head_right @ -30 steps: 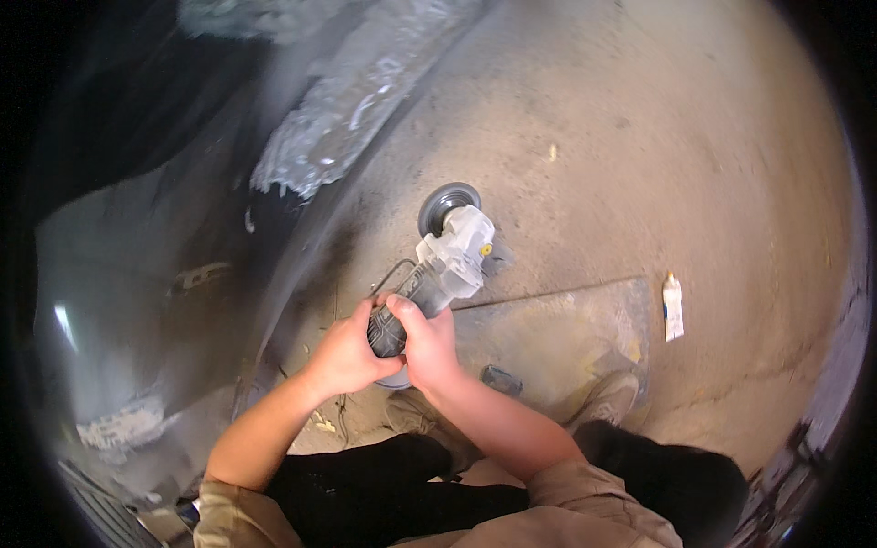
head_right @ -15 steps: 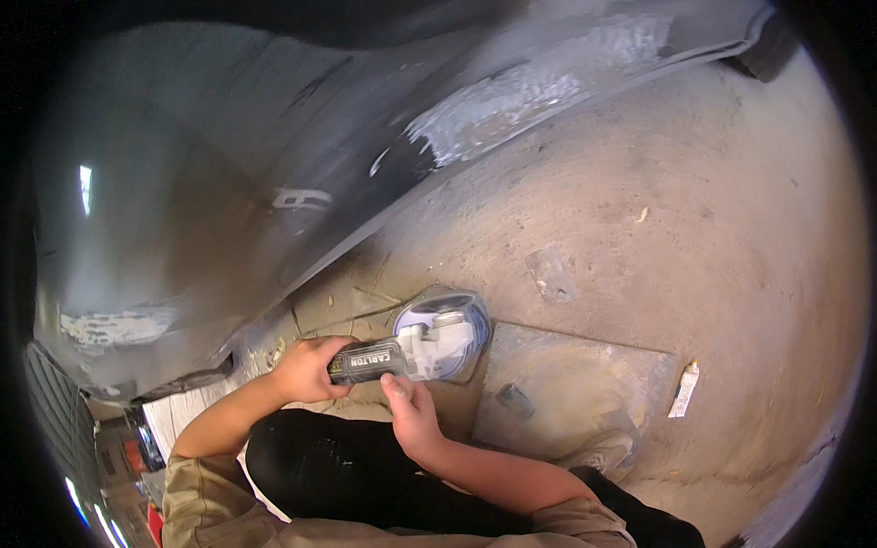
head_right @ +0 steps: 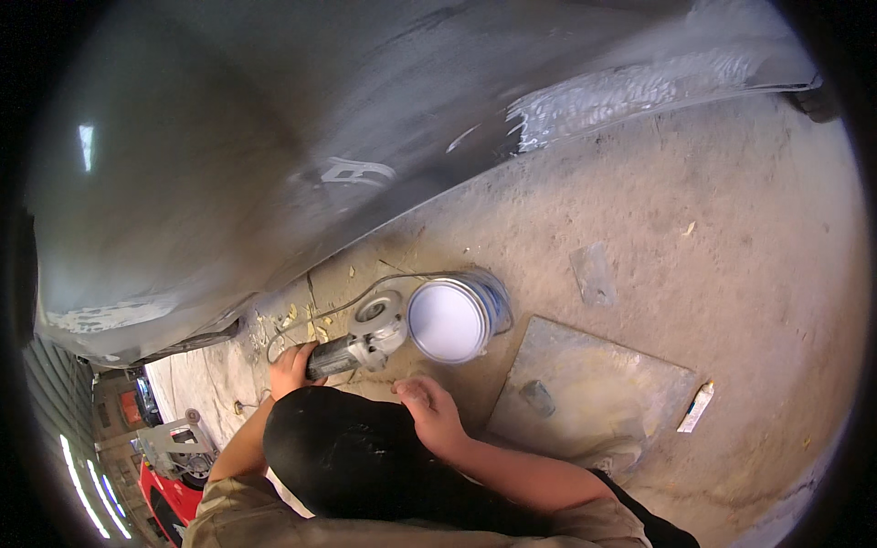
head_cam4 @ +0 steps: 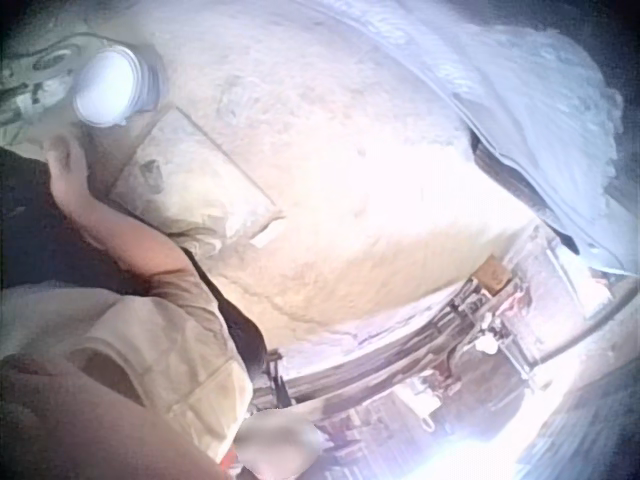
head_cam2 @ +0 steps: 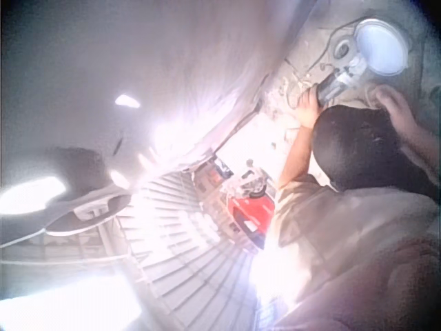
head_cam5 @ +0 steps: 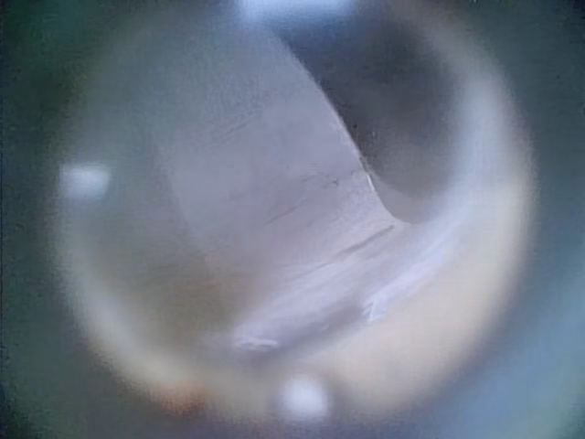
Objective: The person uses an angle grinder to smooth a section of a car's side panel. They hold the tool with both hands and move it along the surface, generating sparks. The person then sets the tool down and stands up.
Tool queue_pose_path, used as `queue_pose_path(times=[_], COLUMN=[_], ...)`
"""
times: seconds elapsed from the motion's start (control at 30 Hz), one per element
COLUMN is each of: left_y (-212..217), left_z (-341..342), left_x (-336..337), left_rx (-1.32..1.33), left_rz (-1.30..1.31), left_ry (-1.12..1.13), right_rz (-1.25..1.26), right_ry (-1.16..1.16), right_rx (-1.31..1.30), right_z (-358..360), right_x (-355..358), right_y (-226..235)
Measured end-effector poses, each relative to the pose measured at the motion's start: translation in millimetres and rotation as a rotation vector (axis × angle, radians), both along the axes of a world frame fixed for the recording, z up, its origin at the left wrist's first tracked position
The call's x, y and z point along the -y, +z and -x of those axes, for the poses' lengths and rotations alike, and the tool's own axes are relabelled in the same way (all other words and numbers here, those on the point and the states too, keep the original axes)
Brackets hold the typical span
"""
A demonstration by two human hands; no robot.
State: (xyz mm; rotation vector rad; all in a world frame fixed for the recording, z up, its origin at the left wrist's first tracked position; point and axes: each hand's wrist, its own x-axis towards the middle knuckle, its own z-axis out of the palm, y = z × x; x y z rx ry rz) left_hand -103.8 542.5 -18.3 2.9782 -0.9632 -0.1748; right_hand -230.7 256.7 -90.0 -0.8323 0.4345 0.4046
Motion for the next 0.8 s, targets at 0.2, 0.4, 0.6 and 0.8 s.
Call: queue_pose_path(times=[0.2,0.4,0.6,0.8], left_y=[-10.9,-12.4,-28.2,-47.0], left_z=[44.8,41.4,11.9,-36.4], left_x=[-36.4,-8.2,24.3,80.3], left_rx=[0.067,0.099,0.078,0.112], left_rz=[0.1,0.174,0.178,0.179], left_ry=[0.176,0.296,0.22,-0.025], right_rz=[0.227,1.029,1.255,1.074], right_ry=[0.072,-0.194,-0.174,0.216], right_rx=[0.226,0.69,0.829,0.926], right_z=[-12.6,-36.2,-68.9,-2.6], right_x=[11.6,27.7,47.1,56.8], right_y=[4.1,-32.1,-51.4,-94.2])
